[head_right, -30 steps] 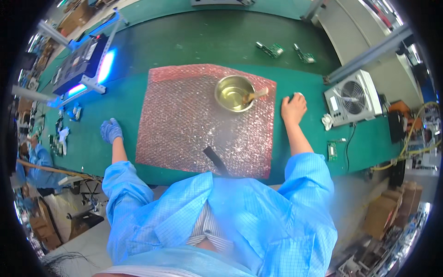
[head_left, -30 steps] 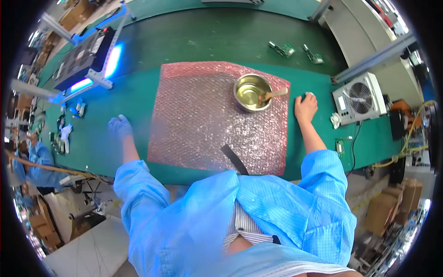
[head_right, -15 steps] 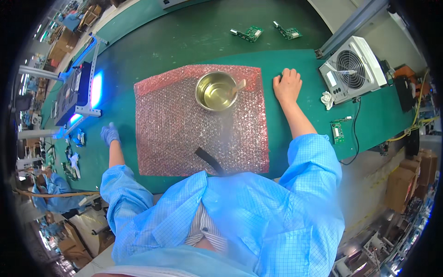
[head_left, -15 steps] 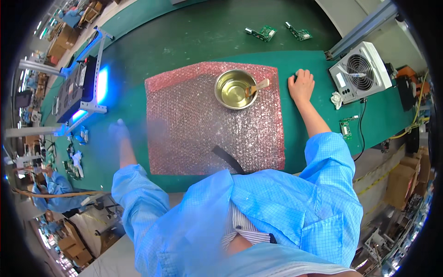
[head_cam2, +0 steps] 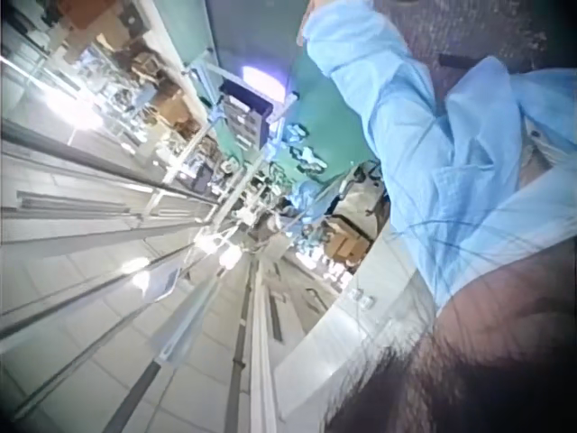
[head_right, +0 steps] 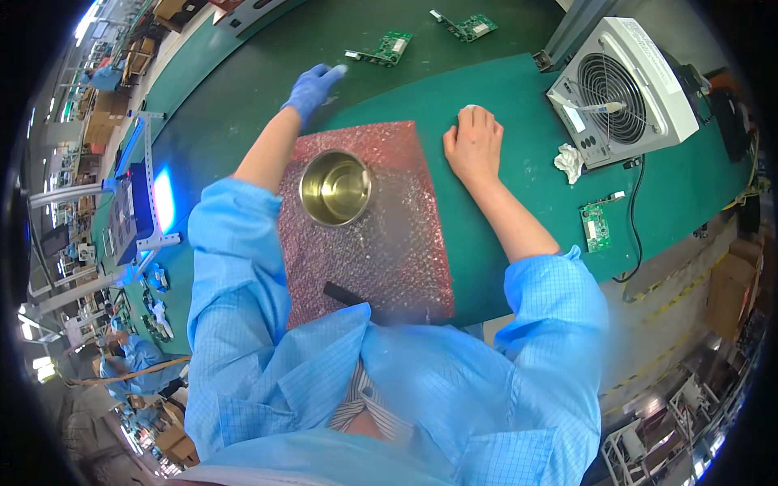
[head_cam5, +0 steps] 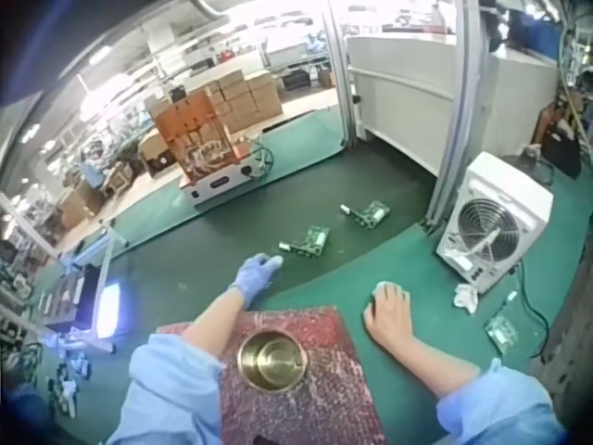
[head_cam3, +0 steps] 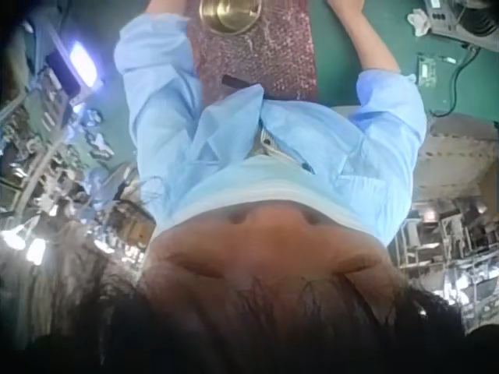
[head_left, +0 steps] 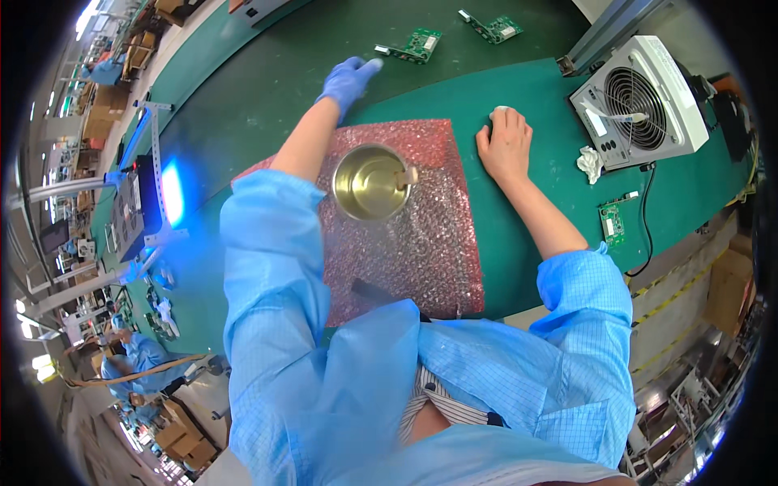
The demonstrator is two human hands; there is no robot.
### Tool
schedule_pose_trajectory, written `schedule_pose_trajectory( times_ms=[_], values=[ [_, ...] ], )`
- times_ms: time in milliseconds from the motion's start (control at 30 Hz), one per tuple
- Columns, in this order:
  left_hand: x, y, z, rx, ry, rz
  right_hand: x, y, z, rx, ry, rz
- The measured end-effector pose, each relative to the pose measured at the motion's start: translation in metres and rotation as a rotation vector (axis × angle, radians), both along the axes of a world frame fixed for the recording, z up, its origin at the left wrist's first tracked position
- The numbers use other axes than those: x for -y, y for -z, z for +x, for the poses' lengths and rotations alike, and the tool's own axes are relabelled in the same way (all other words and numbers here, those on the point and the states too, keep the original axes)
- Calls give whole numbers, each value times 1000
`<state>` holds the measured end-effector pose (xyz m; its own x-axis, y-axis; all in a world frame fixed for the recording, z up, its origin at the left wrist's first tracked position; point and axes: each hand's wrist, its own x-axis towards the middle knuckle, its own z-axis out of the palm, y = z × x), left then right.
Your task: Apply a liquid coating to a printed circuit board using a small brush.
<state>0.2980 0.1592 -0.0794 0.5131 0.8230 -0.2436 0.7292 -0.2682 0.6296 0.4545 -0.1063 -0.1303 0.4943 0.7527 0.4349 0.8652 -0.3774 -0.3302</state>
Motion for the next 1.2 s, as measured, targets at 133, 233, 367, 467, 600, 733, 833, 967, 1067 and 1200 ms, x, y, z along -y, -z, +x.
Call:
schedule_pose_trajectory(
  times_ms=[133, 233, 367, 467, 600, 733, 833, 967, 1067, 1200],
  values=[
    [2, 9, 64, 38, -264, -416, -1, -2, 1, -28, 1, -28],
    [-3, 20, 88, 61, -338, -487, -2, -2, 1, -31, 5, -35],
    [-14, 31, 90, 89, -381, -397, -3, -1, 2, -36, 13, -47],
    [-25, 24, 69, 36, -368, -319, -3, 1, 2, -38, 18, -47],
    [-41, -1, -2, 45, -240, -200, -1, 8, 4, -31, 21, -31],
    [-43, -21, -97, -67, -216, 34, 2, 5, 2, -245, 47, 50],
    [-33, -29, -175, -239, -136, 218, 12, -14, -24, -765, -114, 171],
    [17, -28, -256, 92, -327, -88, 41, -57, -75, -1159, -490, 70],
    [66, -24, -280, 515, -521, -321, 39, -78, -99, -988, -400, -145],
    [123, -18, -289, 898, -665, -521, 11, -78, -118, -915, -322, 14]
  ],
)
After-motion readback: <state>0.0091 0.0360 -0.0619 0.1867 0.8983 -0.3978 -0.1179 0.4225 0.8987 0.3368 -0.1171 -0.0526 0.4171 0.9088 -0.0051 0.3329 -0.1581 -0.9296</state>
